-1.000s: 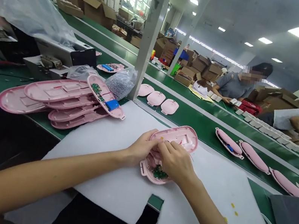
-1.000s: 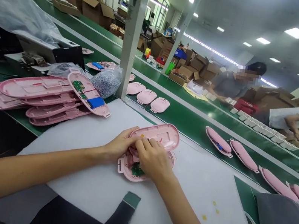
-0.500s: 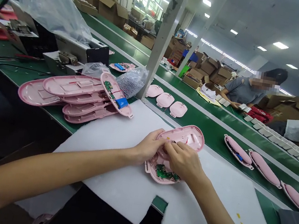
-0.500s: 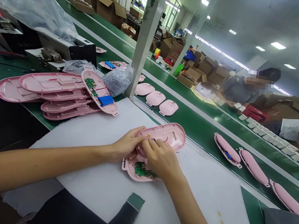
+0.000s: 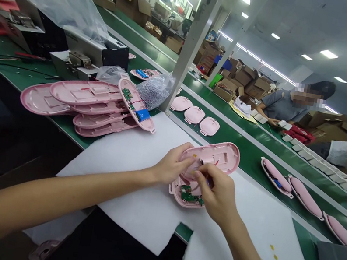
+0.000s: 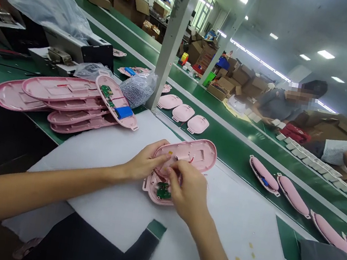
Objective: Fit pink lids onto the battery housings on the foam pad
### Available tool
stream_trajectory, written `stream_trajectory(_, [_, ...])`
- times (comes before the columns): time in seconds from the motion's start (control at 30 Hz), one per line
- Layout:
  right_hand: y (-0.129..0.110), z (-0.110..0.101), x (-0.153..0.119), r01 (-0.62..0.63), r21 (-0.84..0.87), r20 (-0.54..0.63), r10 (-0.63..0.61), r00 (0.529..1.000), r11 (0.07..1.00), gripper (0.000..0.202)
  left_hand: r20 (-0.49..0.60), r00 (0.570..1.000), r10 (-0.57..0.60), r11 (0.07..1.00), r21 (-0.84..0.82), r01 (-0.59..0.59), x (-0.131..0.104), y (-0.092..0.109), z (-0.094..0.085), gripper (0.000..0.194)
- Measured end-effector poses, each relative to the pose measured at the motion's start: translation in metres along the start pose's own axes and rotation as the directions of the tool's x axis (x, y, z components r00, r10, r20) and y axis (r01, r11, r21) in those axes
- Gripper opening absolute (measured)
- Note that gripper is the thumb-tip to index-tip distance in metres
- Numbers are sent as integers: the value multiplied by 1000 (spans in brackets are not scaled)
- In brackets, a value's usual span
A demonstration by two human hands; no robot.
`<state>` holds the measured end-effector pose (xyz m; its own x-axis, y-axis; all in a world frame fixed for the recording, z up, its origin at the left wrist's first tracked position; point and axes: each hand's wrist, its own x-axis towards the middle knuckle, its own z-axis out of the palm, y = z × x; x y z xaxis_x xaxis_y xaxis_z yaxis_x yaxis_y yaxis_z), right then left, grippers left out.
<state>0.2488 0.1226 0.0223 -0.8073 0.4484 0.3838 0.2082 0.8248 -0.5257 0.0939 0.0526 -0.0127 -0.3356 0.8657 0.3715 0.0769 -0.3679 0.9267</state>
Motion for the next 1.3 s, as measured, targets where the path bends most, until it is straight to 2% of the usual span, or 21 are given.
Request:
stream_trajectory(0.13, [-10, 13, 5, -5, -73, 24, 7, 1000, 997, 15, -37, 998, -45, 999, -2, 45, -3, -2, -2, 16])
stream_trajectory(0.3, [-15, 22, 5, -56, -208, 22, 61, 998, 977, 16, -46, 992, -117, 984, -138, 110, -7, -4, -1, 13])
stream_trajectory(0.47, [-15, 34, 6, -39, -396, -104, -2, 995, 917, 17, -17, 992, -126, 952, -284, 116, -14, -1, -2, 13])
stream_trajectory(0.57, [-8, 36, 10, -140, -388, -270, 34, 962, 911, 35, 7, 994, -110, 955, -276, 108, -15, -1, -5, 15])
stream_trajectory(0.63, [0, 31, 11, -246, -288, -309, 154, 939, 925, 46, 38, 993, -111, 968, -221, 117, -14, -2, -7, 19])
stream_trajectory(0.7, [7, 19, 8, -304, -156, -229, 265, 937, 940, 46, 74, 991, -108, 987, -113, 116, -11, -3, -8, 30])
stream_trajectory(0.73, [10, 10, 5, -302, -108, -194, 277, 941, 947, 43, 89, 991, -101, 993, -54, 106, -10, -4, -8, 35])
stream_trajectory(0.77, [11, -1, 1, -281, -93, -209, 257, 944, 955, 39, 99, 991, -94, 996, 1, 94, -10, -4, -8, 38])
stream_trajectory(0.8, [11, -13, -4, -247, -124, -274, 206, 939, 961, 37, 107, 991, -85, 996, 51, 80, -10, -3, -8, 38])
stream_trajectory(0.87, [10, -37, -15, -159, -293, -403, 29, 915, 943, 39, 139, 989, -58, 986, 162, 35, -12, 0, -9, 39])
stream_trajectory(0.9, [9, -46, -20, -110, -386, -381, -49, 923, 916, 48, 177, 983, -44, 973, 229, 3, -13, 3, -9, 42])
stream_trajectory(0.93, [8, -52, -24, -53, -456, -282, -88, 955, 888, 62, 236, 971, -36, 954, 298, -38, -15, 7, -10, 46])
stream_trajectory(0.97, [9, -54, -26, 17, -489, -118, -85, 989, 872, 79, 315, 949, -26, 929, 359, -94, -16, 13, -10, 52])
stream_trajectory(1.0, [12, -53, -27, 88, -479, 81, -56, 995, 874, 95, 405, 914, -19, 899, 408, -162, -18, 21, -12, 55])
stream_trajectory(1.03, [15, -48, -26, 140, -443, 260, -22, 965, 885, 108, 495, 869, -23, 864, 447, -232, -19, 30, -14, 56])
stream_trajectory(1.07, [19, -41, -24, 165, -402, 392, 6, 920, 900, 118, 572, 819, -47, 829, 480, -287, -18, 40, -16, 55])
stream_trajectory(1.13, [27, -25, -17, 168, -325, 512, 24, 858, 930, 124, 654, 743, -143, 768, 547, -334, -10, 61, -22, 57])
stream_trajectory(1.17, [31, -19, -13, 153, -292, 523, 24, 852, 944, 122, 658, 728, -194, 742, 584, -330, 0, 70, -26, 61])
stream_trajectory(1.2, [35, -16, -10, 130, -266, 511, 25, 859, 955, 117, 638, 735, -231, 720, 620, -312, 13, 76, -30, 63])
stream_trajectory(1.23, [40, -15, -7, 106, -247, 481, 27, 876, 963, 112, 589, 772, -238, 710, 648, -275, 31, 79, -35, 62])
stream_trajectory(1.3, [56, -24, 2, 46, -248, 395, 58, 917, 968, 105, 417, 892, -174, 715, 677, -177, 80, 76, -43, 49])
